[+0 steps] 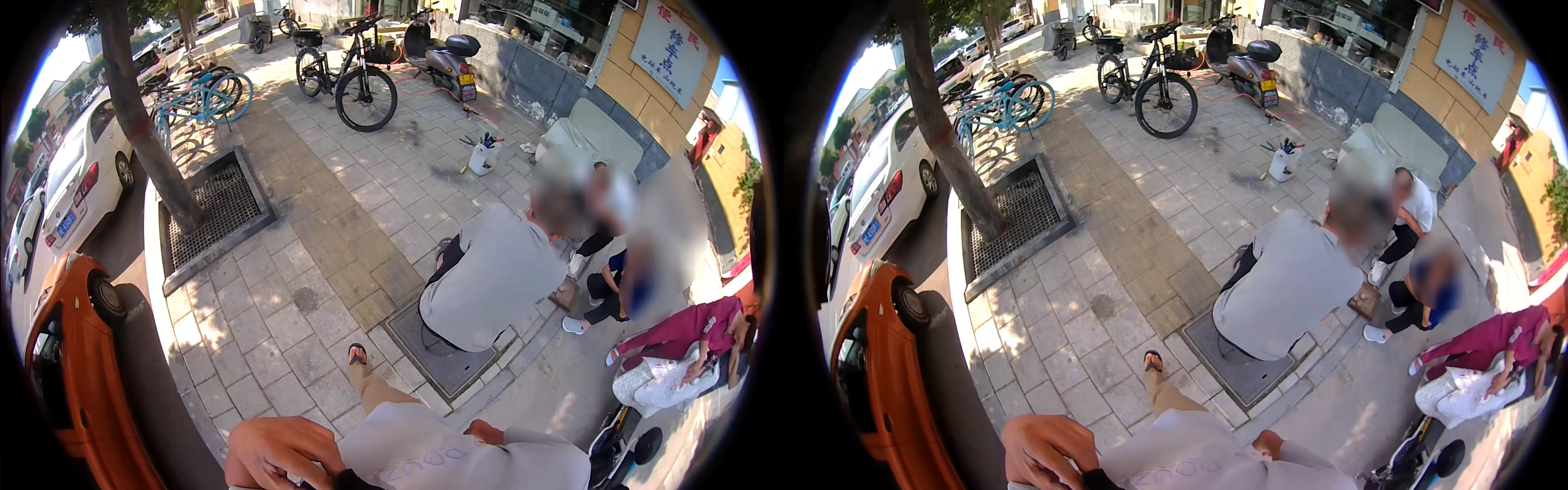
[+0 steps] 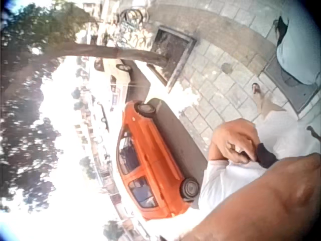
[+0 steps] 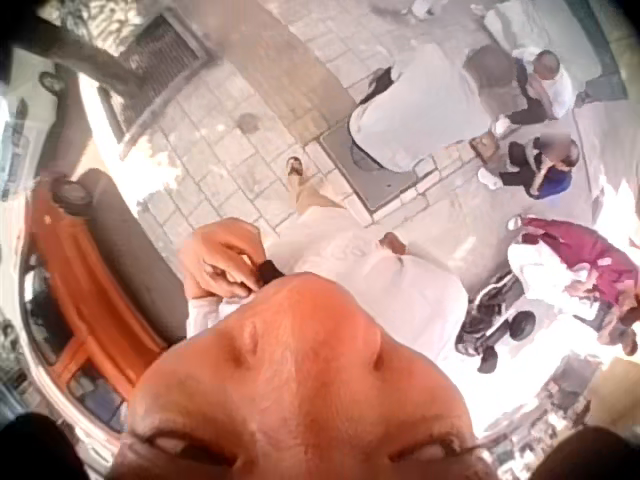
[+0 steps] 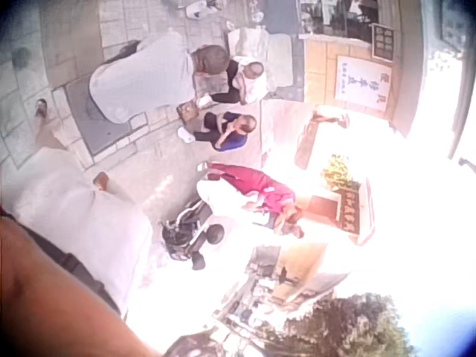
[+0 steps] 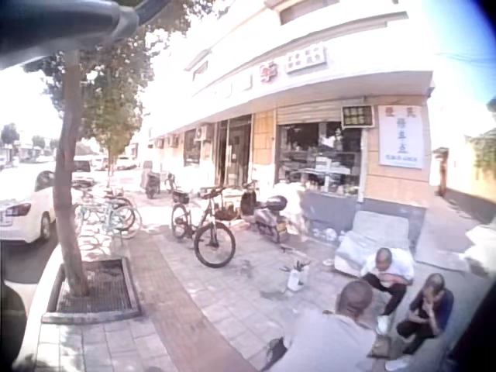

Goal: The person works on a white scooter parked on a sidewalk, using a manual screwdriver to remove screws from the seat area. They then retrieve a power drill and a toolbox from a nearby shop, select a drill bit, and use the drill to remove additional screws from the scooter's seat assembly.

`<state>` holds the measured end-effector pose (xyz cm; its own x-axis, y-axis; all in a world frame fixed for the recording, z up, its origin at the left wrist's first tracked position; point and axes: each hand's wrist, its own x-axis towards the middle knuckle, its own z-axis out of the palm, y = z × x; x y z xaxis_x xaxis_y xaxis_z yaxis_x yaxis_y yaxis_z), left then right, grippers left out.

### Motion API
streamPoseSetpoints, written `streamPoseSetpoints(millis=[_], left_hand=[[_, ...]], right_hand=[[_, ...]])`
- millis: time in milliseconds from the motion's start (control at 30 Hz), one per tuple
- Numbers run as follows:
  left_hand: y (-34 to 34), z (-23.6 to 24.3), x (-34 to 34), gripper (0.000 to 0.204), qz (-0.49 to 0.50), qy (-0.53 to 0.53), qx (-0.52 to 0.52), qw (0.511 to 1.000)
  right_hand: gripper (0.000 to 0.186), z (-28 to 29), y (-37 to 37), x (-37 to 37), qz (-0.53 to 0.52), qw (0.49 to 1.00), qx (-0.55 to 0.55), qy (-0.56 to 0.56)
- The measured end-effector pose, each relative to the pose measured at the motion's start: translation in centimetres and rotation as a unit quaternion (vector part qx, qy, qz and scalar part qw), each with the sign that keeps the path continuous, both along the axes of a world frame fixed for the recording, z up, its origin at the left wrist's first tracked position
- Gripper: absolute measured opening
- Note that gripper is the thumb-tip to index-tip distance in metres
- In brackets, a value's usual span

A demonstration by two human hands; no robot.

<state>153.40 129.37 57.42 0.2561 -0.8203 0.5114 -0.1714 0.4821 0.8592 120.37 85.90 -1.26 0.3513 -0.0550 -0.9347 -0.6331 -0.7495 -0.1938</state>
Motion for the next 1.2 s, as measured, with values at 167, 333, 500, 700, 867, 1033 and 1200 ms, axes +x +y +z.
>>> streamPoseSetpoints(millis=[167, 333, 500, 700, 867, 1033, 1200], left_hand=[[-4.4, 0.1, 22.1, 0.015, -0.2, -0.061, 0.028, 0.978], [-10.8, 3.2, 36.5, 0.026, -0.22, -0.165, -0.027, 0.961], [-16.4, 3.5, 52.0, 0.037, -0.318, -0.195, -0.116, 0.921], [-19.6, 4.7, 64.4, 0.035, -0.429, -0.154, -0.339, 0.823], [-19.9, 9.3, 75.3, 0.019, -0.513, -0.169, -0.336, 0.772], [-22.6, 7.9, 89.3, 0.01, -0.5, -0.217, -0.329, 0.771], [-26.6, 6.6, 108.1, 0.009, -0.414, -0.25, -0.275, 0.831]], right_hand=[[0.028, 4.7, 2.7, 20.3, -0.187, 0.975, -0.116, -0.001], [0.04, 9.8, 3.1, 41.0, -0.282, 0.919, -0.124, -0.247], [0.047, 17.4, 5.8, 54.7, -0.476, 0.76, -0.215, -0.388], [0.066, 26.4, 3.8, 58.8, -0.694, 0.295, -0.479, -0.45], [0.079, 47.4, 2.4, 68.3, -0.575, 0.162, -0.688, -0.412], [0.091, 59.1, -2.1, 81.3, -0.41, 0.104, -0.731, -0.536], [0.099, 63.0, -7.0, 114.9, -0.355, 0.143, -0.398, -0.834]])
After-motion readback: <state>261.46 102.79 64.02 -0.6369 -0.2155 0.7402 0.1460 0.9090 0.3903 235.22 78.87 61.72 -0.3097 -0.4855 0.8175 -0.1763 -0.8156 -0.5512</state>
